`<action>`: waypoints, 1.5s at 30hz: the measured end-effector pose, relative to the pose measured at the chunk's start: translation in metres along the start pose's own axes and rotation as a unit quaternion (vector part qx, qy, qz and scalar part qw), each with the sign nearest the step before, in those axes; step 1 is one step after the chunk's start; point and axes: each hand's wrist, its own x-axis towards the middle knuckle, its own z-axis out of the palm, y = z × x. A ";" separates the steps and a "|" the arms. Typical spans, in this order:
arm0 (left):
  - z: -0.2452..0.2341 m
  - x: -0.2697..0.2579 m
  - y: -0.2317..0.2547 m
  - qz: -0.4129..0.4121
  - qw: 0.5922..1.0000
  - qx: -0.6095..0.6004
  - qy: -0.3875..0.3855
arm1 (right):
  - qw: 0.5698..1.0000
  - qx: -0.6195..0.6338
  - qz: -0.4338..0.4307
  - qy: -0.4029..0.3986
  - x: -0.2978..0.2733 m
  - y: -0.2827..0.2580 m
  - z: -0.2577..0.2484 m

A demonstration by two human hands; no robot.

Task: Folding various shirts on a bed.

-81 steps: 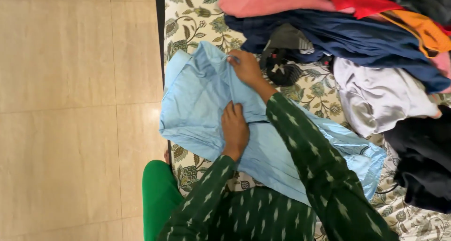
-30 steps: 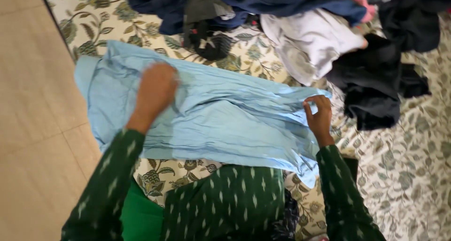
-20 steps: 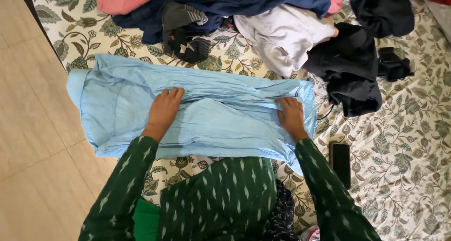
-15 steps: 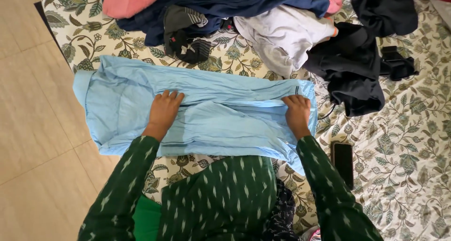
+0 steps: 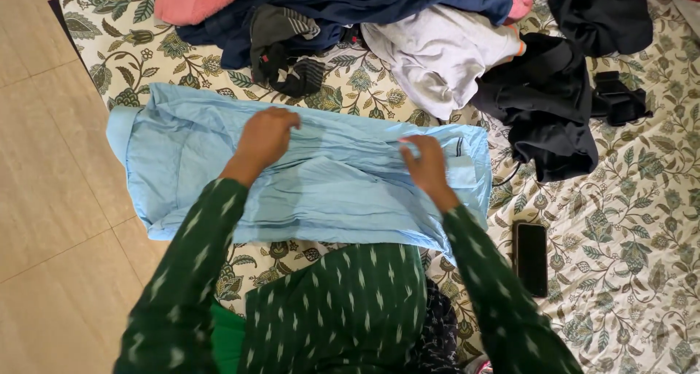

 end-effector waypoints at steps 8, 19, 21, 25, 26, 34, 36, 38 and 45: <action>0.079 0.000 -0.013 0.167 0.977 0.024 -0.128 | 0.985 -0.036 0.046 -0.160 0.064 -0.036 0.053; 0.084 -0.017 -0.011 0.126 0.986 0.058 -0.092 | 0.851 -0.261 0.043 -0.454 0.072 0.076 -0.038; 0.083 -0.017 -0.008 0.133 0.987 0.058 -0.073 | 0.840 -0.244 0.102 -0.474 0.071 0.086 -0.061; 0.081 -0.018 -0.006 0.129 0.988 0.043 -0.070 | 0.955 -0.164 0.030 -0.244 0.037 0.099 -0.082; 0.082 -0.019 -0.006 0.130 0.989 0.044 -0.063 | 0.949 -0.208 0.051 -0.231 0.035 0.086 -0.090; 0.085 -0.022 -0.004 0.115 0.991 0.044 -0.050 | 0.967 -0.251 -0.041 0.032 0.014 0.062 -0.091; 0.085 -0.022 -0.004 0.109 0.992 0.051 -0.048 | 0.977 -0.187 0.099 0.037 0.011 0.085 -0.070; 0.085 -0.021 -0.004 0.107 0.992 0.053 -0.047 | 0.978 -0.151 0.134 0.057 0.006 0.107 -0.047; 0.088 -0.020 -0.008 0.116 0.991 0.047 -0.038 | 0.983 -0.031 0.141 0.112 -0.012 0.159 -0.034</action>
